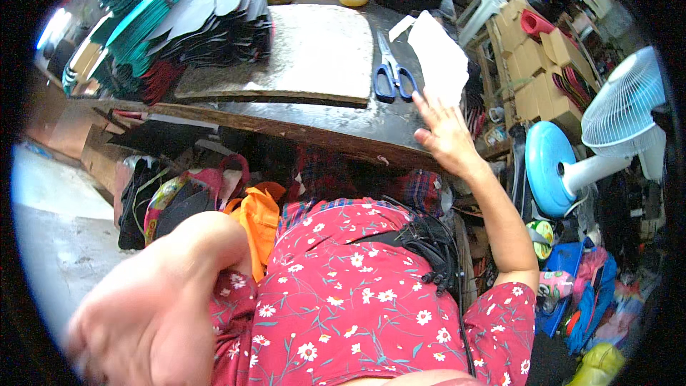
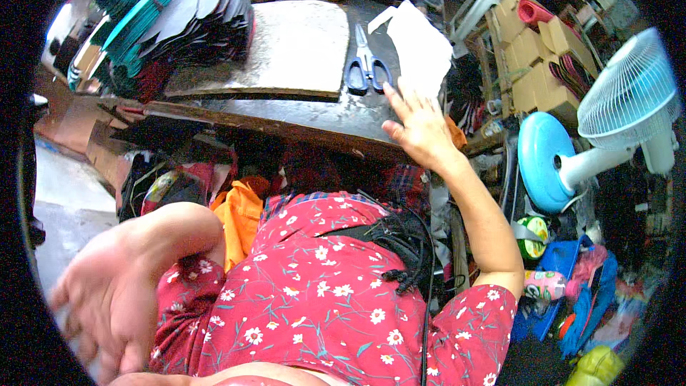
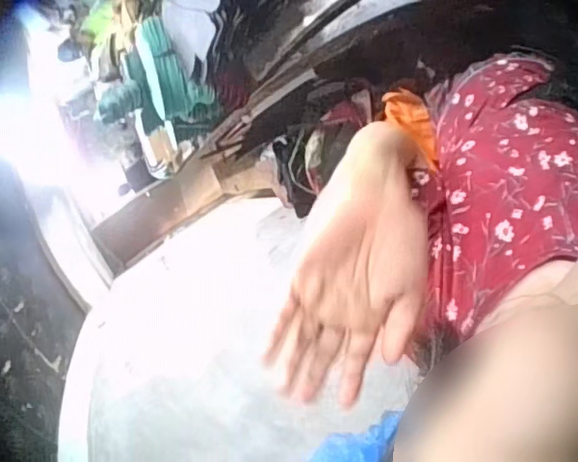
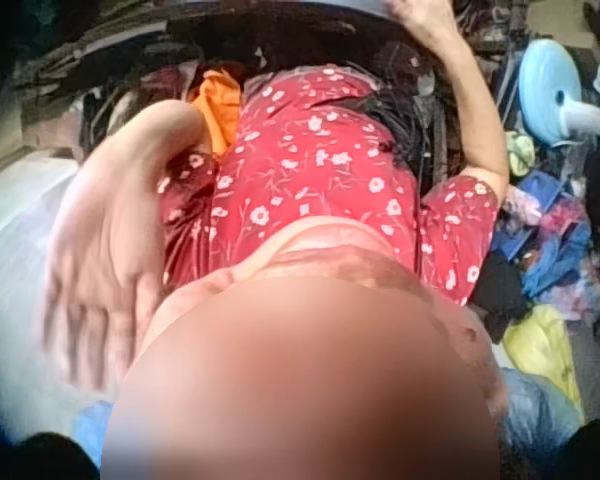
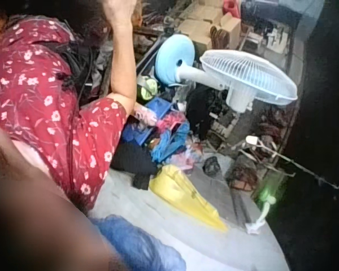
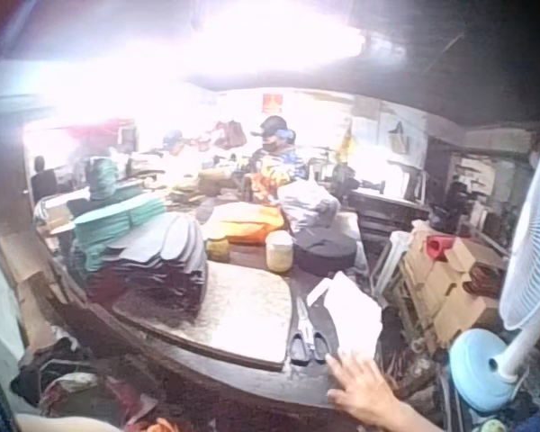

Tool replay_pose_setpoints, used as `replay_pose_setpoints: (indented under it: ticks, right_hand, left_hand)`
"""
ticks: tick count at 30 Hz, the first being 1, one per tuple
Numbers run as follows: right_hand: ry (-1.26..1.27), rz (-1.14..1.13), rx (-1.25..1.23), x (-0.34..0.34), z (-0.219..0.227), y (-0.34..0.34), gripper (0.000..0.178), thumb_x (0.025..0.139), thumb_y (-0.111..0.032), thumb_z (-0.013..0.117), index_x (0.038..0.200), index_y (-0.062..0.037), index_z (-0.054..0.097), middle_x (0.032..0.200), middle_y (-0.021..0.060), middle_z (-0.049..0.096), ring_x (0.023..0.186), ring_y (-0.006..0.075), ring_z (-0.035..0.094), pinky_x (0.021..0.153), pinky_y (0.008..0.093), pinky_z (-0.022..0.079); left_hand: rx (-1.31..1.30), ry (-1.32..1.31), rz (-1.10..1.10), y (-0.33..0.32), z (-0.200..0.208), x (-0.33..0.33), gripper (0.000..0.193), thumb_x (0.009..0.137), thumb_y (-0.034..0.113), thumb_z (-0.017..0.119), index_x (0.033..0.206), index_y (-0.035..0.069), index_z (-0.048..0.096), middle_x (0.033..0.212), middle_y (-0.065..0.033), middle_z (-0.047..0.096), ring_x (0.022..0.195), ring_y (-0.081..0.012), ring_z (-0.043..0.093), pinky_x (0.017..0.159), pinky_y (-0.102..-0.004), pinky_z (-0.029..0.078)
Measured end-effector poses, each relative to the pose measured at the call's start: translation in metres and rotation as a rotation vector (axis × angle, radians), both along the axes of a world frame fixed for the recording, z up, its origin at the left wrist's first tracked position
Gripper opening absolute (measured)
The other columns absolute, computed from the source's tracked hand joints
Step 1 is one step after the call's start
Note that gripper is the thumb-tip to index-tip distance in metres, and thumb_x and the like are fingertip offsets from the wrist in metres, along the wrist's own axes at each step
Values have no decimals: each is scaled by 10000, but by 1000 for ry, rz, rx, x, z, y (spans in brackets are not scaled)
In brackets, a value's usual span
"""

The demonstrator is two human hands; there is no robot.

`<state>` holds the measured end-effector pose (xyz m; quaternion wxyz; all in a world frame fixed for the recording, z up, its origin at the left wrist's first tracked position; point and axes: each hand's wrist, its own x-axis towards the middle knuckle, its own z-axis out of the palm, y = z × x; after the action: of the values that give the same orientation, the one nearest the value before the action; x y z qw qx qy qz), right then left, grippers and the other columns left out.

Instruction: The person uses scissors to cut a white fabric strip and places it on a pink shoe insole. They then pick up a black insole and place it on the table.

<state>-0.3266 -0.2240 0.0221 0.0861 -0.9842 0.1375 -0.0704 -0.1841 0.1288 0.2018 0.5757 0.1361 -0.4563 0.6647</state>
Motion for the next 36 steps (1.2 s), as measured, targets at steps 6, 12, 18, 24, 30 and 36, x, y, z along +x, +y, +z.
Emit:
replay_pose_setpoints:
  ticks: [6, 12, 18, 24, 30, 36]
  right_hand:
    - [-191, 60, -23, -7, -11, -5, 771, 941, -642, 477, 1519, -137, 397, 1522, 221, 416, 1420, 403, 359, 1165, 505, 238]
    - [-206, 18, -7, -7, -10, -2, 704, 938, -512, 580, 1501, -121, 422, 1468, 190, 496, 1383, 375, 423, 1158, 485, 265]
    - [-301, 3, 69, -10, -12, -4, 727, 932, -506, 606, 1467, -38, 455, 1432, 190, 526, 1326, 359, 473, 1134, 448, 331]
    - [-312, -18, 205, -12, -16, -6, 703, 984, -496, 550, 1493, -28, 423, 1497, 189, 470, 1390, 325, 425, 1168, 423, 279]
    - [-329, 11, 251, -11, -17, -2, 707, 1009, -523, 491, 1516, -41, 389, 1489, 195, 476, 1378, 321, 452, 1146, 426, 303]
    - [-342, 40, 292, -12, -20, -2, 672, 1030, -516, 452, 1502, -40, 418, 1486, 196, 478, 1376, 319, 452, 1147, 425, 302]
  left_hand:
    - [230, 307, -17, -85, -84, 46, 557, 989, 535, 471, 1372, 131, 473, 1551, -199, 332, 1396, -425, 374, 1123, -555, 341]
    - [1294, 579, 337, -128, -168, 60, 459, 909, 337, 659, 1302, 109, 593, 1482, -203, 450, 1356, -399, 425, 1100, -494, 354]
    - [1281, 578, 394, -156, -231, 69, 344, 813, 273, 721, 1105, 101, 663, 1242, -141, 625, 1173, -354, 582, 1045, -492, 446]
    - [1195, 586, 382, -155, -244, 71, 343, 778, 275, 709, 1076, 108, 688, 1199, -108, 660, 1158, -328, 613, 1027, -461, 477]
    - [1083, 528, 433, -157, -243, 71, 277, 761, 301, 691, 964, 114, 670, 1115, -104, 663, 1121, -319, 617, 1020, -447, 469]
    - [1179, 575, 421, -144, -248, 62, 358, 842, 302, 691, 1148, 123, 644, 1283, -122, 620, 1250, -330, 561, 1097, -483, 414]
